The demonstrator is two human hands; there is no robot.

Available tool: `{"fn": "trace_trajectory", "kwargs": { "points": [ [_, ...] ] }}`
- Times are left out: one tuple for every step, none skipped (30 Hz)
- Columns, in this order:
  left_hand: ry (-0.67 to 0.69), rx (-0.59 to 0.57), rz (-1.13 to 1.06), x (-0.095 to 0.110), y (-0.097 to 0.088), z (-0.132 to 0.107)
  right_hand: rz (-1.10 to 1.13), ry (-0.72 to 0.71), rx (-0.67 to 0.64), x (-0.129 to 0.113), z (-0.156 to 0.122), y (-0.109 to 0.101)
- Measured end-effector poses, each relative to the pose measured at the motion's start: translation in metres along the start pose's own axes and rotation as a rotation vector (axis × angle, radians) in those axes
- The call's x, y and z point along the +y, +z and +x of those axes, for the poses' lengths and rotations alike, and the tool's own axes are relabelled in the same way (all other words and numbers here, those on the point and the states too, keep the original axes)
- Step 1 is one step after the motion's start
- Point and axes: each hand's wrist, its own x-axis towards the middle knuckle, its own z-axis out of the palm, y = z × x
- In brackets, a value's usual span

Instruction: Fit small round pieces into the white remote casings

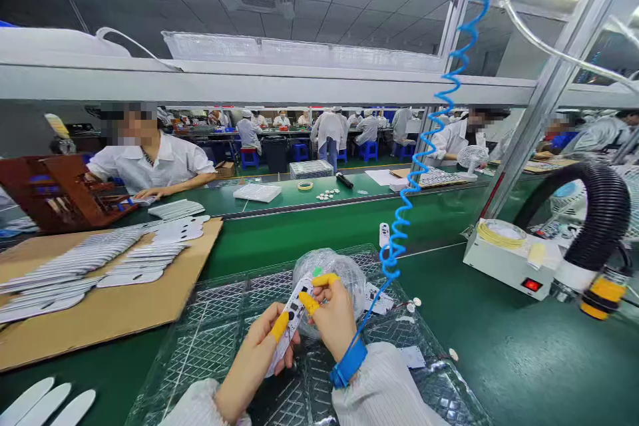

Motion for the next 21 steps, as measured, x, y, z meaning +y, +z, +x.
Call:
{"fn": "trace_trajectory", "kwargs": {
  "points": [
    [0.006, 0.008, 0.006, -0.002, 0.000, 0.001, 0.013, 0.010, 0.007, 0.001, 0.001, 0.000],
    [0.011, 0.012, 0.012, -0.003, -0.001, 0.001, 0.028, 0.023, -0.001, 0.001, 0.001, 0.000],
    [0.016, 0.014, 0.019, -0.004, -0.001, 0.002, 0.044, 0.039, -0.022, 0.000, 0.002, 0.000],
    [0.021, 0.012, 0.028, -0.005, -0.002, 0.002, 0.062, 0.057, -0.056, -0.001, 0.001, 0.000],
    [0.025, 0.007, 0.038, -0.006, -0.002, 0.002, 0.082, 0.081, -0.120, -0.003, 0.001, -0.001],
    [0.030, -0.003, 0.049, -0.006, -0.003, 0.002, 0.104, 0.106, -0.188, -0.005, 0.000, -0.001],
    [0.034, -0.016, 0.058, -0.005, -0.004, 0.002, 0.130, 0.128, -0.246, -0.008, 0.000, -0.001],
    [0.036, -0.027, 0.067, -0.005, -0.005, 0.002, 0.162, 0.143, -0.286, -0.011, -0.001, -0.001],
    [0.040, -0.033, 0.074, -0.004, -0.005, 0.002, 0.198, 0.150, -0.306, -0.013, -0.001, -0.002],
    [0.044, -0.036, 0.081, -0.004, -0.006, 0.002, 0.237, 0.149, -0.315, -0.015, -0.002, -0.002],
    [0.048, -0.035, 0.086, -0.004, -0.007, 0.002, 0.272, 0.143, -0.319, -0.017, -0.002, -0.003],
    [0.051, -0.033, 0.089, -0.004, -0.007, 0.003, 0.298, 0.137, -0.328, -0.018, -0.002, -0.003],
    [0.053, -0.031, 0.090, -0.004, -0.008, 0.003, 0.316, 0.129, -0.334, -0.018, -0.002, -0.004],
    [0.052, -0.030, 0.088, -0.004, -0.008, 0.004, 0.326, 0.123, -0.336, -0.018, -0.002, -0.004],
    [0.050, -0.032, 0.085, -0.005, -0.008, 0.005, 0.333, 0.116, -0.333, -0.018, -0.002, -0.004],
    [0.045, -0.031, 0.082, -0.005, -0.008, 0.005, 0.336, 0.112, -0.328, -0.017, -0.002, -0.004],
    [0.039, -0.031, 0.079, -0.006, -0.009, 0.006, 0.334, 0.108, -0.323, -0.017, -0.002, -0.004],
    [0.032, -0.033, 0.078, -0.005, -0.010, 0.007, 0.322, 0.105, -0.315, -0.017, -0.002, -0.003],
    [0.021, -0.040, 0.078, -0.005, -0.012, 0.007, 0.288, 0.100, -0.303, -0.016, -0.002, -0.003],
    [0.005, -0.057, 0.082, -0.003, -0.014, 0.007, 0.237, 0.094, -0.287, -0.016, -0.002, -0.004],
    [-0.015, -0.082, 0.091, -0.002, -0.018, 0.007, 0.176, 0.087, -0.265, -0.015, 0.000, -0.005]
  ]
}}
